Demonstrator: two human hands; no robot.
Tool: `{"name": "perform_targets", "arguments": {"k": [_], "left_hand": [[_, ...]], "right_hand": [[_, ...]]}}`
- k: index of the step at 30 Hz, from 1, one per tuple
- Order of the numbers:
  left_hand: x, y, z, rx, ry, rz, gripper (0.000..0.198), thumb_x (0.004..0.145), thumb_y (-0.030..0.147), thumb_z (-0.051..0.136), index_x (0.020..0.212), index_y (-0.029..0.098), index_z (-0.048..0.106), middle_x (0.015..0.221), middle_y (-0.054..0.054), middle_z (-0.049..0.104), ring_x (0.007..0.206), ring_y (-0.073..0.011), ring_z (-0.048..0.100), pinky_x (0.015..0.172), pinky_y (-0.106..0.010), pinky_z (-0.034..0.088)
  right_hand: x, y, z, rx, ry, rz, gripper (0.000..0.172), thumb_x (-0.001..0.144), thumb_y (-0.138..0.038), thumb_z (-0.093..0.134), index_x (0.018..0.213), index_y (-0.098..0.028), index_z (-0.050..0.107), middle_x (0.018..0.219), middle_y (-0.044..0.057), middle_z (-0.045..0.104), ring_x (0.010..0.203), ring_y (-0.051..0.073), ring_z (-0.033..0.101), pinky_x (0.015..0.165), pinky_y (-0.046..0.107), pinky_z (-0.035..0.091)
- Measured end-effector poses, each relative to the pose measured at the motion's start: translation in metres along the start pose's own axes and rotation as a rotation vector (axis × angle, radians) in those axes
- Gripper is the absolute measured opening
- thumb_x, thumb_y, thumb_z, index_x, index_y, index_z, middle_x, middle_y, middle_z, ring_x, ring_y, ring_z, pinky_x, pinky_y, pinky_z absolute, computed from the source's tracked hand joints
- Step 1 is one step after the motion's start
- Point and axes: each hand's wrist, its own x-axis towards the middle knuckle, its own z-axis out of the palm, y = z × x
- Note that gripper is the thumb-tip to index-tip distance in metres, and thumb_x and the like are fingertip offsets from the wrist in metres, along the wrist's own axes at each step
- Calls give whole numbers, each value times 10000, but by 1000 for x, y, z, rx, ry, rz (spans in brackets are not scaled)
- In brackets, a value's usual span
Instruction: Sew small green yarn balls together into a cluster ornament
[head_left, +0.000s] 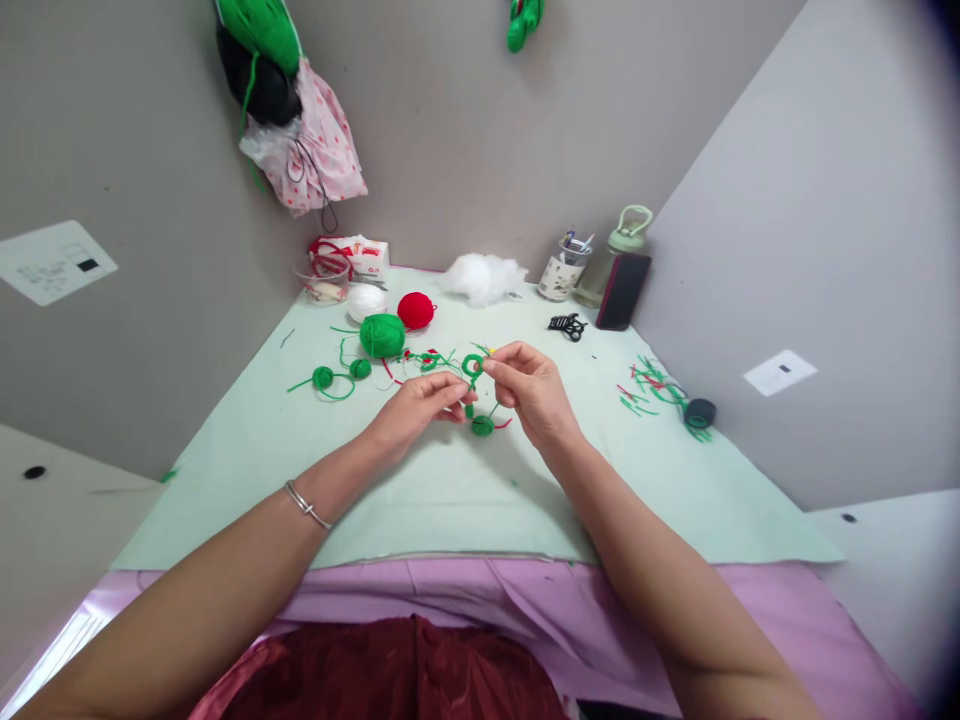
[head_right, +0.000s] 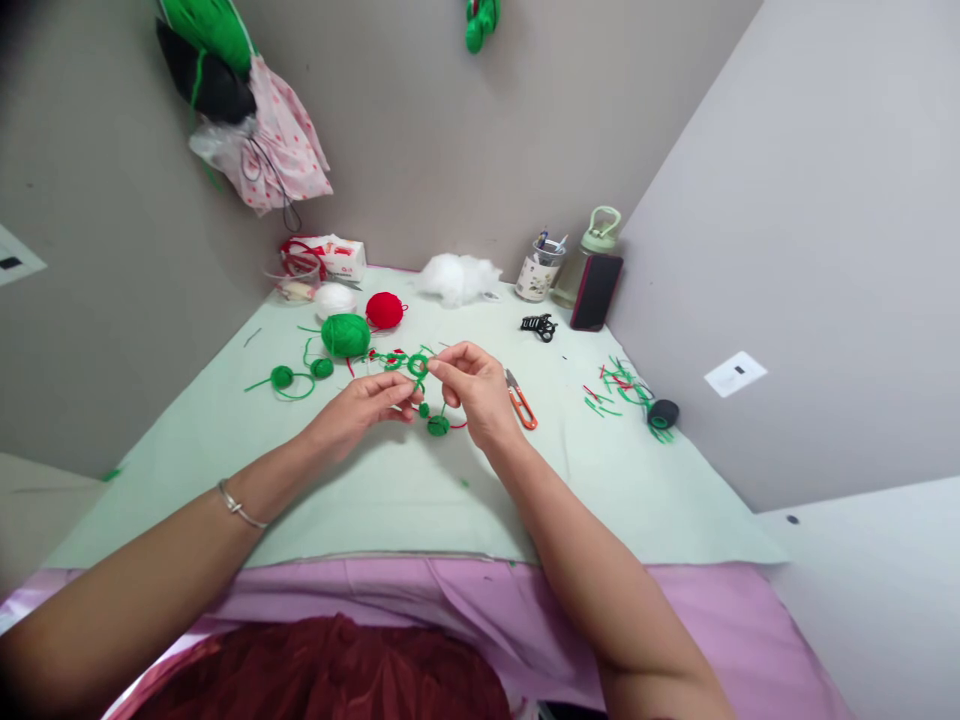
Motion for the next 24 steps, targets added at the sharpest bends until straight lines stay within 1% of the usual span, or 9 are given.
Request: {"name": "perform_targets", "arguments": {"k": [3,7,9,12,18,20,21,22,24], "left_hand": [[0,-2,-1,-30,-27,-16,336,794,493,726,853,162,706,967,-66,704,837,-169,634,867,-352,497],[0,0,-2,-10,-11,10,285,789,456,733,858,179,732,1003,-75,719,986,-217,634,957,-380,459],[-1,1,-2,63,10,36,281,810,463,705,869,193,757,1061,-81,717,1078,-246,614,1010,-403,425],[-2,2,-2,197,43,105,284,853,466,652,882,215,780,1211,-84,672,1229,-281,550,1085,-422,363],[-5,4,-2,415,98,234,260,910,425,591,897,229,763,1380,-77,579,1394,-276,416,1169,-422,262],[-6,5,-2,400,87,232,254,908,428,598,865,227,747,1382,-73,591,1405,-281,401,1159,-430,271],[-6,5,-1,357,60,210,261,905,437,604,840,219,733,1337,-80,623,1382,-285,429,1134,-431,302],[-7,6,-1,295,23,179,273,899,448,612,818,208,716,1258,-90,664,1329,-286,484,1089,-426,350],[-7,6,1,147,-55,106,290,878,463,638,802,187,682,1084,-97,711,1148,-271,606,947,-396,444]], "right_hand": [[2,1,-2,36,10,25,263,660,-278,861,716,-173,627,533,-69,552,396,28,350,407,209,206],[5,2,-4,77,23,66,271,652,-276,862,714,-175,618,535,-73,546,400,25,355,417,206,201],[5,2,-4,76,26,76,277,646,-278,866,714,-177,617,530,-77,535,401,26,356,421,207,207],[5,2,-4,71,27,79,294,633,-286,877,709,-178,615,522,-81,518,405,28,354,425,209,215],[4,1,-4,75,26,78,296,630,-288,882,707,-180,617,519,-83,504,408,28,343,429,211,211],[4,2,-4,75,13,74,281,645,-284,872,715,-181,620,522,-82,505,410,28,341,432,212,207],[4,2,-4,74,5,73,273,655,-282,866,718,-181,620,523,-81,507,410,29,341,434,213,204],[4,2,-5,73,-3,72,265,664,-280,861,721,-182,621,525,-79,512,411,29,341,435,213,202],[4,2,-5,77,-16,65,256,677,-277,852,725,-183,619,525,-79,512,411,30,337,436,214,195]]}}
